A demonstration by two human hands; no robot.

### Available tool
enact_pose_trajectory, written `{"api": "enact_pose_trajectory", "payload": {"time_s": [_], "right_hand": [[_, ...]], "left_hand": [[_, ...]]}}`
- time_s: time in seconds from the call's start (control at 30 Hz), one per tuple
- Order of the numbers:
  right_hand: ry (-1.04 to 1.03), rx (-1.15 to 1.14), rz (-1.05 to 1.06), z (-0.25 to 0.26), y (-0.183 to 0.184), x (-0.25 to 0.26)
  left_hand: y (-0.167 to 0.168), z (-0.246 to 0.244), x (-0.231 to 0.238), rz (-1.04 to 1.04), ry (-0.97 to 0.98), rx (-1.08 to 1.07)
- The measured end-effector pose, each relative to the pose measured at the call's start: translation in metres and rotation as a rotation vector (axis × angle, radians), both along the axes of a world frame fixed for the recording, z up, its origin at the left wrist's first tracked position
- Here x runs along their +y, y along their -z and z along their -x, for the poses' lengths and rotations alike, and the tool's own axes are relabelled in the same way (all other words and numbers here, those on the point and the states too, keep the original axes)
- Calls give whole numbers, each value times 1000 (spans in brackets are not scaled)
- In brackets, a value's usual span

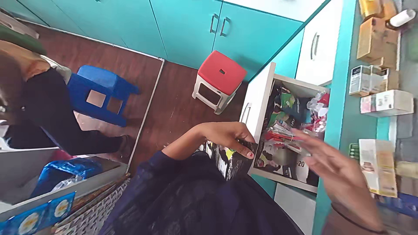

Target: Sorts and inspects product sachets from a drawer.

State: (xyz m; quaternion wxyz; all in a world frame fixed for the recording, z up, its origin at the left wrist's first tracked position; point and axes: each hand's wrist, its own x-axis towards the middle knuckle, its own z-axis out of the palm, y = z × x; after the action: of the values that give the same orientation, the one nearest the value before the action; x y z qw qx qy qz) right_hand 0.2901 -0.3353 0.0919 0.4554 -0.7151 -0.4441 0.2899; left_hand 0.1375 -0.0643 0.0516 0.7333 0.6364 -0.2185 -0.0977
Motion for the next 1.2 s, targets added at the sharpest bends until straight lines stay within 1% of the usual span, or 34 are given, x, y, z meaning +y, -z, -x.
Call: {"api": "enact_pose_trajectory", "payload": {"time_s": [0.07, 0.13, 0.23, 0.3, 0.43, 0.5, 0.57, 0.67, 0.83, 1.1, 1.2], "right_hand": [[-199, -5, -1, 12, 12, 23], [-322, -24, 38, 22, 20, 42], [-338, -111, 128, 30, 20, 55], [-337, -104, 165, 31, 16, 57], [-364, 23, 319, 33, 1, 61], [-386, 123, 347, 33, -3, 62], [-423, 208, 305, 32, -3, 61], [-446, 257, 221, 32, 1, 59], [-463, 336, 95, 29, 9, 56], [-643, 462, -40, 18, 27, 57], [-766, 477, -118, 15, 35, 60]], "left_hand": [[-1, -3, -4, -67, 12, 9], [-3, -3, -7, -137, -10, 3], [-10, 8, -9, -210, -36, 79], [-11, 14, -8, -235, -52, 96], [-13, 17, -10, -203, -21, 152], [-11, 17, -11, -203, -4, 114], [-9, 17, -11, -206, 8, 110], [-12, 17, -13, -177, 3, 161], [-9, 14, -14, 10, 42, 218], [1, 6, -21, 121, 127, 124], [7, 4, -25, 132, 166, 43]]}}
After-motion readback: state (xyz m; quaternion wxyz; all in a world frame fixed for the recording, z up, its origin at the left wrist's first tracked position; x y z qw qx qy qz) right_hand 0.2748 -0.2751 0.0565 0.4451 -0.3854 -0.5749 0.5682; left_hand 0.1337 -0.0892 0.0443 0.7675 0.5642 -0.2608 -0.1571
